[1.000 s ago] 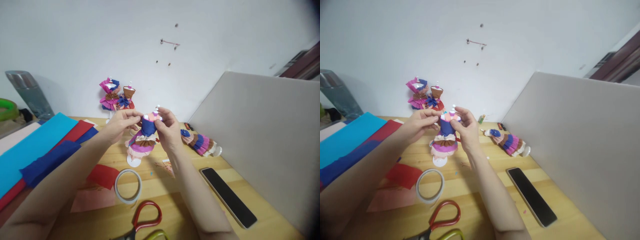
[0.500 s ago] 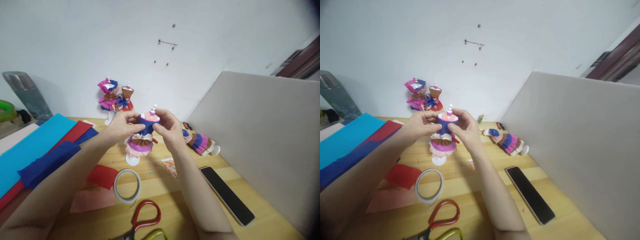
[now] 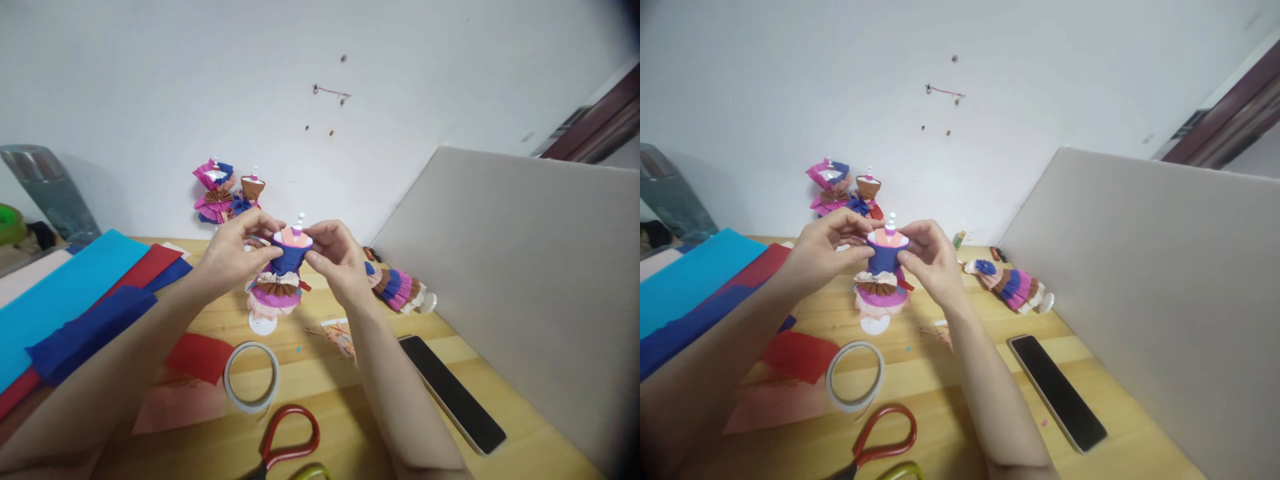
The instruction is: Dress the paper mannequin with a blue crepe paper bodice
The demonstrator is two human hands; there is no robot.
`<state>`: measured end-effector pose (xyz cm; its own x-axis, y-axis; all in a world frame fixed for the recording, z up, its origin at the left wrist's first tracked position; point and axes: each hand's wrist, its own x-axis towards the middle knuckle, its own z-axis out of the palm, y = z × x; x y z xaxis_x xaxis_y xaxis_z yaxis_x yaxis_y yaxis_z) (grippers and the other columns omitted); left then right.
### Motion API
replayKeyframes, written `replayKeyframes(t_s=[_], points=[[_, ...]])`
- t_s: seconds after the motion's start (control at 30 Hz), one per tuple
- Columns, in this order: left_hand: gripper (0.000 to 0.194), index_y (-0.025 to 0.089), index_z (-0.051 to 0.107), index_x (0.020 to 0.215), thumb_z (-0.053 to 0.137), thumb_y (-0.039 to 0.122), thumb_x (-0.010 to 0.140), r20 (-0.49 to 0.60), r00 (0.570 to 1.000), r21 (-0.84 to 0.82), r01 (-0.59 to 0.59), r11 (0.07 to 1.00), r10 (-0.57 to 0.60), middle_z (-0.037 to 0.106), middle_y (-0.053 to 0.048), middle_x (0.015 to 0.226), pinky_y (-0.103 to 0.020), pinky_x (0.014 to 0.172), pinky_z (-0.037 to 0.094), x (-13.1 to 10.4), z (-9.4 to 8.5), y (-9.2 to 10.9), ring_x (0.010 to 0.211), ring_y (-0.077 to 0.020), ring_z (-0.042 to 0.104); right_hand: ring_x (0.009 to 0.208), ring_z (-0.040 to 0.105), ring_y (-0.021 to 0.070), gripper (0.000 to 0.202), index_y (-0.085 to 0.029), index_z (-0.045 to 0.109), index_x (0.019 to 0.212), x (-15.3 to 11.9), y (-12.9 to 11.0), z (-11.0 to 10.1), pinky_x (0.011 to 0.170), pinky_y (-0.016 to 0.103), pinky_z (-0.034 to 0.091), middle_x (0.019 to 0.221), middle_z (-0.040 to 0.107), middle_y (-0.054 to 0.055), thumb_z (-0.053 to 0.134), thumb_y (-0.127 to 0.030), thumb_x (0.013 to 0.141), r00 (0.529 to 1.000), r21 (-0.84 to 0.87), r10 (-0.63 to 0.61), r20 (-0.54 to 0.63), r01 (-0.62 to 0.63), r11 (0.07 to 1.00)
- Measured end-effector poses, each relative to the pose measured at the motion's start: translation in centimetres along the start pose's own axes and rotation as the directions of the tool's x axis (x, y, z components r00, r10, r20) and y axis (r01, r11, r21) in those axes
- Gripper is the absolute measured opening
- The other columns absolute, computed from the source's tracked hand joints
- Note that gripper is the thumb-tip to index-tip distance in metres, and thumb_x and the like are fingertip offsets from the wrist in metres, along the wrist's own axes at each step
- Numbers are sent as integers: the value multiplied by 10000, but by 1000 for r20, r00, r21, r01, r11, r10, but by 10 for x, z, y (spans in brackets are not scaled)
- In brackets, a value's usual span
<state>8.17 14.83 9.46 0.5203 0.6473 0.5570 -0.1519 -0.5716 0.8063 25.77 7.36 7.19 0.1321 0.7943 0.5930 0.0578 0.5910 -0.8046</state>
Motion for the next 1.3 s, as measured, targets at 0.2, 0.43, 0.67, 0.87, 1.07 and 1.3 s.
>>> replayKeyframes(t_s=[0.2, 0.43, 0.67, 0.87, 1.07, 1.3], points=[[134, 182, 699, 882, 618, 109, 804, 159, 964, 138, -236, 962, 213, 690, -86, 1211, -311, 938, 513, 0, -12, -3, 1164, -225, 621, 931, 666, 179, 260, -247, 619, 862, 1, 0, -4, 848, 346, 542, 1014, 720, 38, 788, -412, 754, 999, -43, -11, 41, 13, 999], [135, 179, 687, 860, 580, 101, 838, 208, 922, 220, -371, 902, 328, 724, -64, 1130, -306, 925, 517, 5, -16, -10, 1093, -196, 659, 1091, 661, 199, 176, -239, 657, 903, 1, 2, -7, 895, 338, 540, 1098, 715, 54, 754, -352, 807, 993, -94, -80, 90, 89, 992], [84, 176, 685, 806, 610, 145, 830, 181, 948, 163, -290, 943, 261, 727, -60, 1088, -312, 886, 520, 6, -13, -8, 1046, -208, 669, 1183, 627, 222, 139, -230, 645, 878, 3, -1, -6, 949, 369, 519, 1121, 706, 59, 720, -341, 843, 988, -150, -97, 119, 114, 982], [85, 175, 691, 788, 620, 183, 834, 162, 958, 148, -260, 954, 236, 729, -63, 1050, -323, 876, 519, 6, -13, -8, 1021, -216, 672, 1091, 665, 209, 159, -217, 627, 837, 4, -3, -5, 895, 364, 540, 1144, 707, 65, 706, -355, 852, 989, -153, -99, 112, 115, 982], [99, 175, 692, 794, 608, 184, 846, 162, 955, 150, -274, 950, 250, 732, -56, 1036, -303, 881, 513, 7, -12, -10, 998, -195, 675, 987, 677, 192, 211, -218, 622, 818, 3, -4, -3, 839, 360, 557, 1078, 719, 59, 702, -412, 845, 990, -161, -107, 89, 120, 980], [107, 176, 700, 837, 600, 208, 855, 177, 949, 134, -286, 949, 261, 732, -65, 1025, -304, 863, 523, 8, -13, -10, 978, -195, 677, 988, 668, 179, 189, -218, 630, 841, 3, -3, -5, 832, 344, 551, 1093, 719, 60, 689, -397, 858, 990, -148, -99, 103, 113, 982]])
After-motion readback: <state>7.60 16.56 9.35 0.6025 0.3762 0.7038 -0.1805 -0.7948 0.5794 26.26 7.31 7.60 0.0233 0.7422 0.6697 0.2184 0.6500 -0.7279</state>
